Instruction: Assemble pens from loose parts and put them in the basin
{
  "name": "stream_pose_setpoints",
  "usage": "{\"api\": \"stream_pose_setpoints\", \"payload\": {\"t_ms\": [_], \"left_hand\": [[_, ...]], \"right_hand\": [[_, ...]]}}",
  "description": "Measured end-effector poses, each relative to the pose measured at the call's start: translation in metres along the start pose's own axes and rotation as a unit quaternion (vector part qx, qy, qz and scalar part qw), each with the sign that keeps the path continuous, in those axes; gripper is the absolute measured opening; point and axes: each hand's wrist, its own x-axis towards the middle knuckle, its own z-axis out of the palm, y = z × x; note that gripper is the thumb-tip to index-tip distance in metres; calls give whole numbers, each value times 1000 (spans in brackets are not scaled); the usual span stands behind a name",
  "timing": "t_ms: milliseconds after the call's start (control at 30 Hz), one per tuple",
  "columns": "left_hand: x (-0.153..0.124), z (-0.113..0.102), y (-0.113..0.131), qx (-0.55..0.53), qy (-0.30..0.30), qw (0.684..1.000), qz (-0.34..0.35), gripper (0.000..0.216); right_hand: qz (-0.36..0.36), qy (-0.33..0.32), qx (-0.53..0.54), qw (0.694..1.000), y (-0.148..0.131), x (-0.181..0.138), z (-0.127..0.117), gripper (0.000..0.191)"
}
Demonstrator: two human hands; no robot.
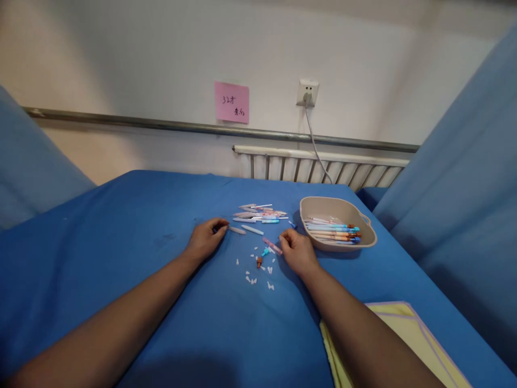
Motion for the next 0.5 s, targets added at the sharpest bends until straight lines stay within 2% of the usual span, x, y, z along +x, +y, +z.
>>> {"api": "stream_pose_setpoints", "payload": {"t_ms": [200,300,433,500], "left_hand": [[-2,2,3,36,-47,993,99,31],[-1,2,4,44,-80,987,132,33],[-1,1,7,70,-91,984,133,30],[-2,0,9,81,-93,985,123,27]], "right_hand": [[2,-26,-85,996,-3,-1,1,17],[-23,-21,-133,991,-4,0,3,16],[-75,-12,-201,977,-11,15,9,25],[-70,-21,-243,967,-14,28,12,29]]}}
